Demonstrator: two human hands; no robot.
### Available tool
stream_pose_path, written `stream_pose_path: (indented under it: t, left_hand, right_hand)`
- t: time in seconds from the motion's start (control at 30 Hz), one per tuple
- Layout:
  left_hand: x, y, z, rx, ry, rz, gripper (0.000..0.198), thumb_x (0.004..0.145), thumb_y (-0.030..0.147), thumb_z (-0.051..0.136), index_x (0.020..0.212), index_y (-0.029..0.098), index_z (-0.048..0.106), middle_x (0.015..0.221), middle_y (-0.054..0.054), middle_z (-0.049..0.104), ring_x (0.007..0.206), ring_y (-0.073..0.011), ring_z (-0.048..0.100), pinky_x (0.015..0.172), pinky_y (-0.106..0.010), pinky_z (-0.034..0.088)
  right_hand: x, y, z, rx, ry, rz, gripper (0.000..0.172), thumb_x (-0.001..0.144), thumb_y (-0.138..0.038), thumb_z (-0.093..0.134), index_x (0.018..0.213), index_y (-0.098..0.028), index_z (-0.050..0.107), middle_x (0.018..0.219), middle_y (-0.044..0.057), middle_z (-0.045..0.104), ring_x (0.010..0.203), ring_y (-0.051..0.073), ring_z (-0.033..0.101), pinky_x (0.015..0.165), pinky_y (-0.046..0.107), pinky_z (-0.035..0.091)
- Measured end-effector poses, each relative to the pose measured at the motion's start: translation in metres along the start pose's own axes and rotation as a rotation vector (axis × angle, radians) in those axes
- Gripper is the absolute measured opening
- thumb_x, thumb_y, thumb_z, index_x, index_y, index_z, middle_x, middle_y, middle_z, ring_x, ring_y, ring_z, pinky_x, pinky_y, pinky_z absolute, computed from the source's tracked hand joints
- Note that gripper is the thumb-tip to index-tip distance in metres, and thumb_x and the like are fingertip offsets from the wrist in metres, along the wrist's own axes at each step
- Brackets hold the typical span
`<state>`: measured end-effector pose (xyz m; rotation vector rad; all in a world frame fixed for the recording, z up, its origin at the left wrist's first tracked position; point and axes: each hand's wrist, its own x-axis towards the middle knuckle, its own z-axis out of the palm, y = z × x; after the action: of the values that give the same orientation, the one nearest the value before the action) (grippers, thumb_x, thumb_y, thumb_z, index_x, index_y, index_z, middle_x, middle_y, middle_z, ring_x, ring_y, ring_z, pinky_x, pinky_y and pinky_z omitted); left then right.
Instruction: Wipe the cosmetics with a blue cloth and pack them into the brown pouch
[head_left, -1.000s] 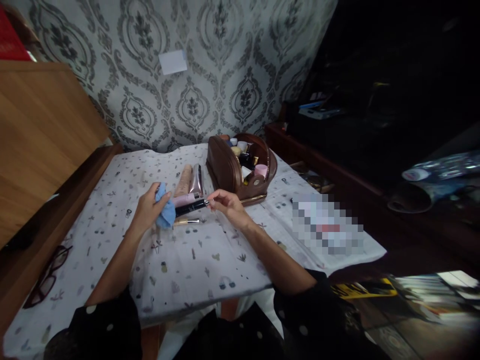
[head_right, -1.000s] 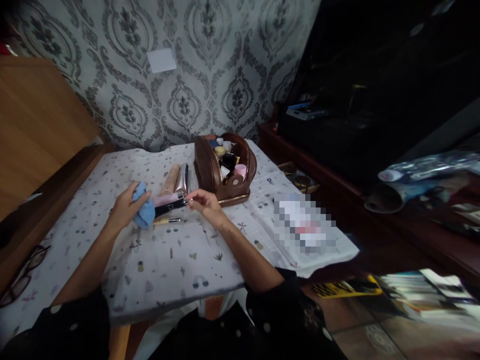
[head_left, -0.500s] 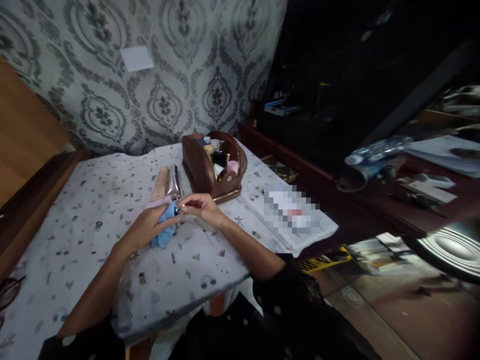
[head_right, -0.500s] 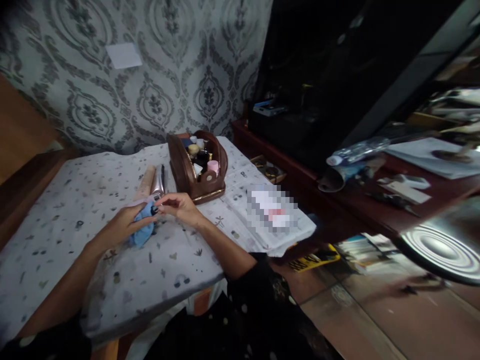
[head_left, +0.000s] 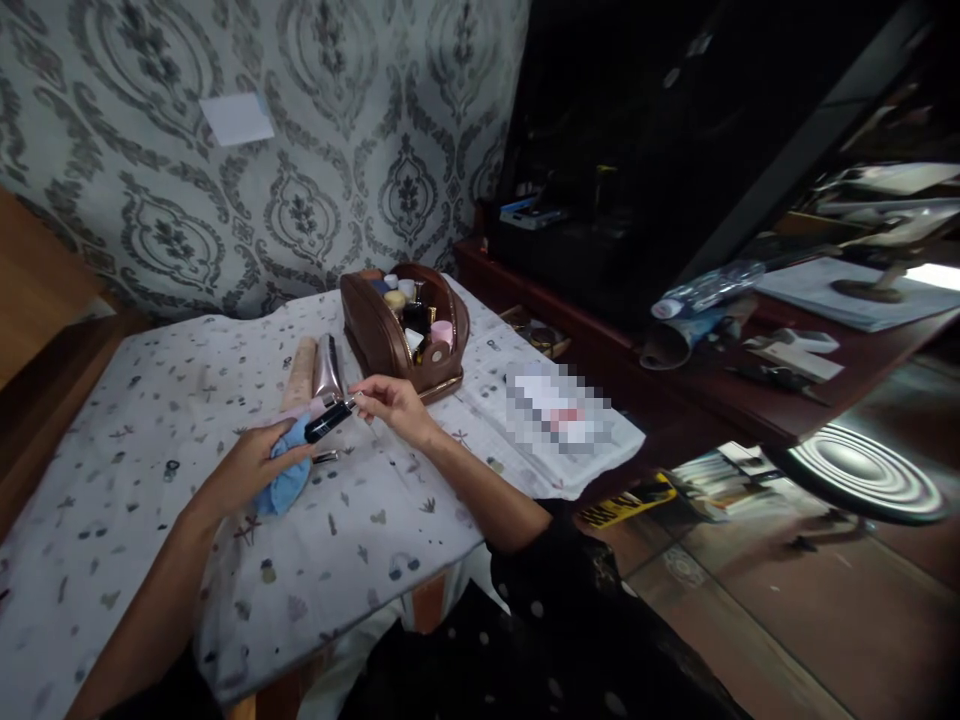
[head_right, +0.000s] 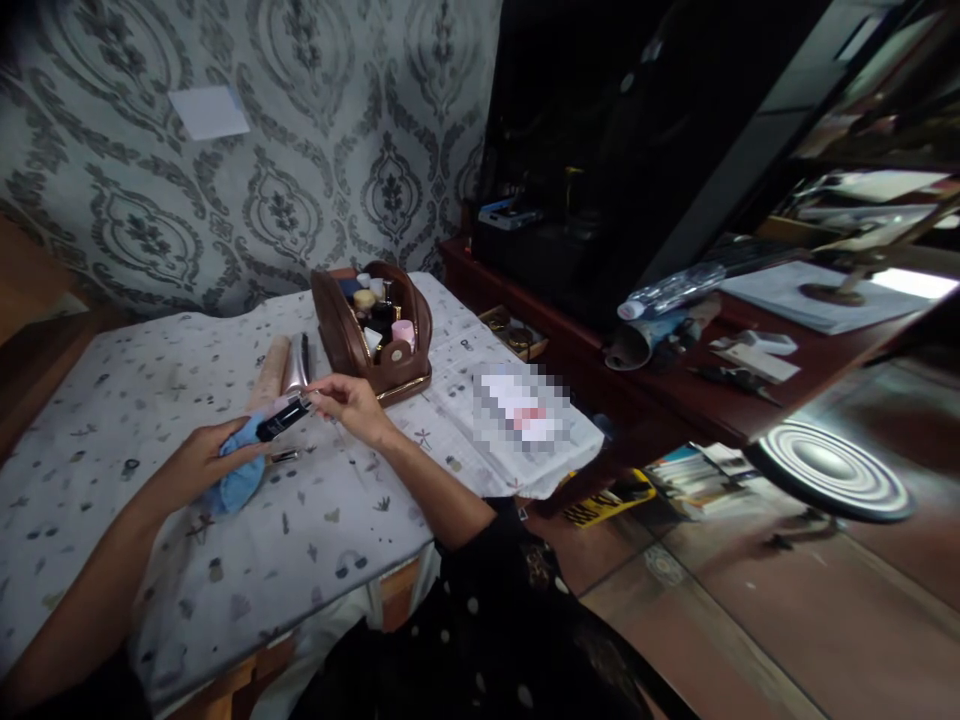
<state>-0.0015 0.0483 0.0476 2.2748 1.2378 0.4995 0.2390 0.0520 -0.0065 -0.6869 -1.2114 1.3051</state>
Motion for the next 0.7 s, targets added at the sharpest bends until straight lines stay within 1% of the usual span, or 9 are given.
stream_pose_path:
  t: [0.07, 0.2, 0.3, 0.5, 0.7]
  left_hand:
    - [0.0003, 0.0003, 0.0001, 0.021, 0.003, -0.004, 0.051, 0.079, 0.069, 0.056, 0.069, 0.019, 0.06, 0.062, 0.002, 0.057, 0.059, -0.0165, 0.052, 0.056, -0.025, 0.042]
    - [0.0008, -0.0001, 0.0003, 0.018, -0.019, -0.014, 0.051, 0.079, 0.068, 0.056, 0.071, 0.018, 0.063, 0.067, 0.0, 0.062, 0.063, -0.0186, 0.057, 0.058, -0.025, 0.044]
    - [0.0007, -0.0009, 0.0004, 0.004, -0.019, 0.008, 0.049, 0.08, 0.067, 0.057, 0.076, 0.019, 0.065, 0.07, 0.0, 0.065, 0.065, -0.0185, 0.057, 0.057, -0.024, 0.044]
    - [-0.0009, 0.0032, 0.0006, -0.027, -0.044, -0.003, 0.045, 0.083, 0.062, 0.057, 0.078, 0.018, 0.064, 0.066, 0.003, 0.061, 0.059, -0.0143, 0.052, 0.056, -0.021, 0.043]
    - [-0.0009, 0.0048, 0.0009, -0.092, -0.068, -0.052, 0.05, 0.078, 0.067, 0.06, 0.075, 0.017, 0.066, 0.063, 0.0, 0.06, 0.06, -0.017, 0.054, 0.056, -0.023, 0.045]
  right_hand:
    - [0.0001, 0.0013, -0.0002, -0.006, 0.002, 0.016, 0.054, 0.063, -0.062, 0.083, 0.09, -0.017, 0.068, 0.071, -0.003, 0.063, 0.06, 0.009, 0.055, 0.056, 0.021, 0.046]
    - [-0.0001, 0.0017, 0.0006, -0.03, 0.003, 0.03, 0.054, 0.065, -0.062, 0.083, 0.087, -0.017, 0.066, 0.071, -0.002, 0.061, 0.058, 0.009, 0.055, 0.052, 0.021, 0.044]
    - [-0.0002, 0.0017, 0.0009, -0.041, -0.003, 0.02, 0.053, 0.066, -0.063, 0.082, 0.086, -0.017, 0.064, 0.068, -0.003, 0.059, 0.056, 0.009, 0.054, 0.051, 0.02, 0.043]
    - [-0.0003, 0.0017, 0.0014, -0.032, 0.017, 0.013, 0.054, 0.065, -0.064, 0.082, 0.084, -0.016, 0.064, 0.063, -0.004, 0.059, 0.054, 0.009, 0.053, 0.05, 0.02, 0.043]
    - [0.0001, 0.0001, 0.0043, 0.003, 0.077, 0.0, 0.053, 0.062, -0.063, 0.082, 0.077, -0.016, 0.062, 0.06, -0.004, 0.058, 0.05, 0.007, 0.051, 0.047, 0.019, 0.04]
